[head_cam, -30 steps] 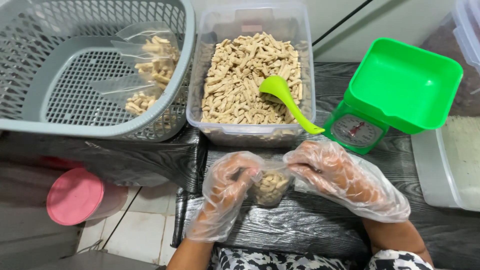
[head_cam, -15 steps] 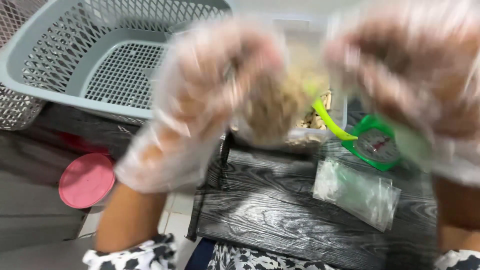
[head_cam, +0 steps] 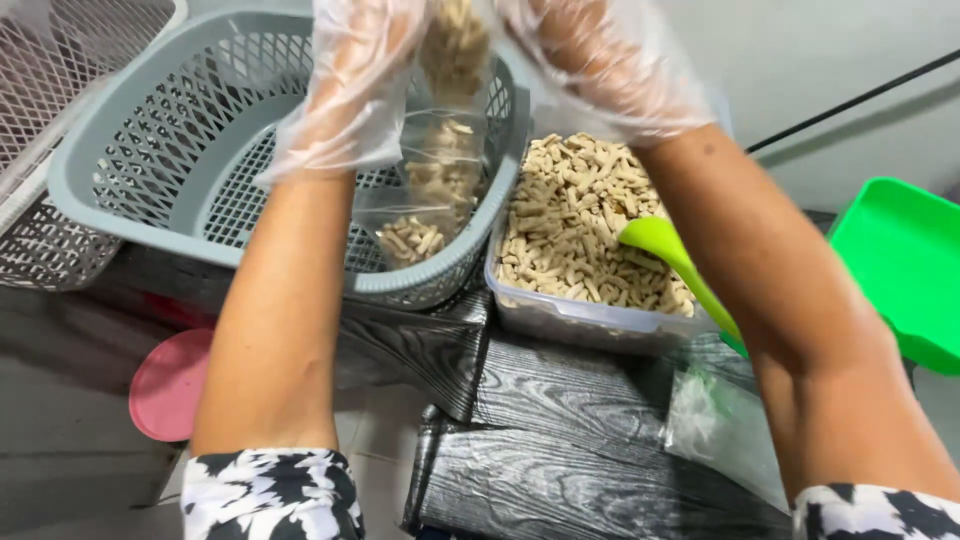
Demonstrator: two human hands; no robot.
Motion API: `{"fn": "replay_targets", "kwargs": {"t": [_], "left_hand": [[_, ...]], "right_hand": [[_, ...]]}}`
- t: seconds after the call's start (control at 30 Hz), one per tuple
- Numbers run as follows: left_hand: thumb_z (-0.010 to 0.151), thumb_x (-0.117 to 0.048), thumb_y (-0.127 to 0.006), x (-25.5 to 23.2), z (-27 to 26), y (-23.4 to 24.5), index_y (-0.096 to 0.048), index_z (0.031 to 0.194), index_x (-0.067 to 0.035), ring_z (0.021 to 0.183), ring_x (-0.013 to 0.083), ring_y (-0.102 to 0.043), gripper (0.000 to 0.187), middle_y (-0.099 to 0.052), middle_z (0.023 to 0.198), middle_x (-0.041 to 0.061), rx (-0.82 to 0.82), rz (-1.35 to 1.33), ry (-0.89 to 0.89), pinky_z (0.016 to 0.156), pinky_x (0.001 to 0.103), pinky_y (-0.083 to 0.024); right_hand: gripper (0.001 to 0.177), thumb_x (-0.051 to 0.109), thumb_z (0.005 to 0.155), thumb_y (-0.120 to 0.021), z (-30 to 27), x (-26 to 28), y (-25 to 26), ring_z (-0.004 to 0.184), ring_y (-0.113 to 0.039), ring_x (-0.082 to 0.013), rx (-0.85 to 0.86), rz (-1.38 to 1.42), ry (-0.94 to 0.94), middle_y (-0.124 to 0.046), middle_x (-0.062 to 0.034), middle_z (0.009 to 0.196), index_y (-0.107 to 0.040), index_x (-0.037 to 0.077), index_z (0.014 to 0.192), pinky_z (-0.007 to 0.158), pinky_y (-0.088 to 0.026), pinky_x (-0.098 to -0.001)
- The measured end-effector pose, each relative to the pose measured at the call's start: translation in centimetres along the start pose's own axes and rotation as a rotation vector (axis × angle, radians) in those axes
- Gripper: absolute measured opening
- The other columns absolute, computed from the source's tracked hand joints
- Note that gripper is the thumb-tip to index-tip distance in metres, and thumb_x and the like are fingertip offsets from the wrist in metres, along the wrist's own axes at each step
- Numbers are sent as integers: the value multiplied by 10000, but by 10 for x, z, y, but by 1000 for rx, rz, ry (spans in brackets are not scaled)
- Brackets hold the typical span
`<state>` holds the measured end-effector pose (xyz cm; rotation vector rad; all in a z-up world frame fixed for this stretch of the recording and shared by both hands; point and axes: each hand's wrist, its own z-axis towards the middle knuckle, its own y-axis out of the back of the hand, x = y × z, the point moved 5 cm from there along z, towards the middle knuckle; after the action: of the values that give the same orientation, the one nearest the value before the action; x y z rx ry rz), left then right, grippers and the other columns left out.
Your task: Packaging and weighing small snacks into plastic bags using a scoop and a scale
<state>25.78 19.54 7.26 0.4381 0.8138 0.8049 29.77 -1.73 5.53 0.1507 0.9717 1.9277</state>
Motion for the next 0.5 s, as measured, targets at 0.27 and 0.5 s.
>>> {"fn": "replay_targets", "kwargs": {"t": [0.27,0.5], "left_hand": [[1015,-393,-686,49,-4,-17,-533,1210,-105,685,123,-554,380,-609,867,13,185,-67,99,564,302,-478],[1028,-691,-437,11,-29,25,-514,1438,-59,1021,420,-637,756,-676,1155,235,375,267,-38,843,529,-482]], "right_hand": [[257,-50,949,-584,37,33,-92,699,-655,-207,124,589,1,-634,-61,724,-667,106,762,659,-579,-347],[258,220,1058,-562,37,31,-110,593,-577,-147,515,819,-151,-586,-4,703,-628,132,825,558,-495,-283]]}}
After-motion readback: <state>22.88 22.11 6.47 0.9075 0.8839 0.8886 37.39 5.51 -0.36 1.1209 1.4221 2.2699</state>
